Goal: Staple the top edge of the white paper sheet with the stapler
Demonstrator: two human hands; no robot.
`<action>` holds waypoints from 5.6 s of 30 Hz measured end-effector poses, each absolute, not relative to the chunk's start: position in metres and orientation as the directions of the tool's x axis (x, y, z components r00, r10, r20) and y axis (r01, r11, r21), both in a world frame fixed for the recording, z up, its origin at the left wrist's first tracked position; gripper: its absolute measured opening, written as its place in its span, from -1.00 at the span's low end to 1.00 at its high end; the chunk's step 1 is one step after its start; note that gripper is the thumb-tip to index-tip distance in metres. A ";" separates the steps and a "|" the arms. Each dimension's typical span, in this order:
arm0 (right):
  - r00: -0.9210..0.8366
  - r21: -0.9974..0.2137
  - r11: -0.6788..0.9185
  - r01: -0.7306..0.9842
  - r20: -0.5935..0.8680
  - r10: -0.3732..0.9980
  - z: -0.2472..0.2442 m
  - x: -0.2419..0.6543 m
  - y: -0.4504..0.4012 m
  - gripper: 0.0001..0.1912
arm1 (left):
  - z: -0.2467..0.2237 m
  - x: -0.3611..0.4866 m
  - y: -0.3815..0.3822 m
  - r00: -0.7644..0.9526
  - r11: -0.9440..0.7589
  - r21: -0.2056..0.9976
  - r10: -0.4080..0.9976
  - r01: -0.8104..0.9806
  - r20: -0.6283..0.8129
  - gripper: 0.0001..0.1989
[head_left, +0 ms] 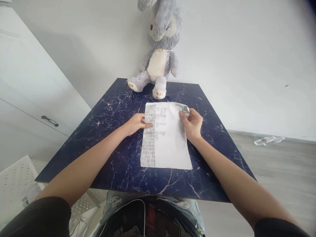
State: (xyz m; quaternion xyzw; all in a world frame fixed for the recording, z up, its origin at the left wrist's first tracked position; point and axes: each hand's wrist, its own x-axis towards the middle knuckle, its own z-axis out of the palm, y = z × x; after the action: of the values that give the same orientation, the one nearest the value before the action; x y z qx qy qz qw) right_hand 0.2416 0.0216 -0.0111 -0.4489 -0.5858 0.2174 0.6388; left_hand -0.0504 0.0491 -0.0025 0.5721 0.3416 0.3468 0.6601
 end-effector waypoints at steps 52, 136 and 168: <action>0.288 -0.796 0.480 0.369 0.589 0.755 -0.011 0.247 0.024 -0.80 | 0.000 -0.062 0.053 0.630 0.157 0.981 0.753 0.113 -0.193 -0.54; -0.518 -0.222 0.530 0.818 0.116 0.848 0.027 0.212 -0.014 -0.76 | -0.019 -0.031 0.044 0.358 -0.538 0.433 0.829 0.723 0.430 -0.64; -0.196 -0.129 0.189 0.973 -0.038 0.980 -0.020 0.227 0.075 -0.15 | -0.010 -0.140 0.124 -0.461 -0.140 0.949 0.887 -0.281 -0.005 -0.81</action>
State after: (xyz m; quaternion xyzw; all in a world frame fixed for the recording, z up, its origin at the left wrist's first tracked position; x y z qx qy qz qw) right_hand 0.2269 0.0748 -0.0202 -0.6337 -0.7706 0.0621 0.0262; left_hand -0.1397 0.1244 -0.0104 0.3021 0.5017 0.6920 0.4220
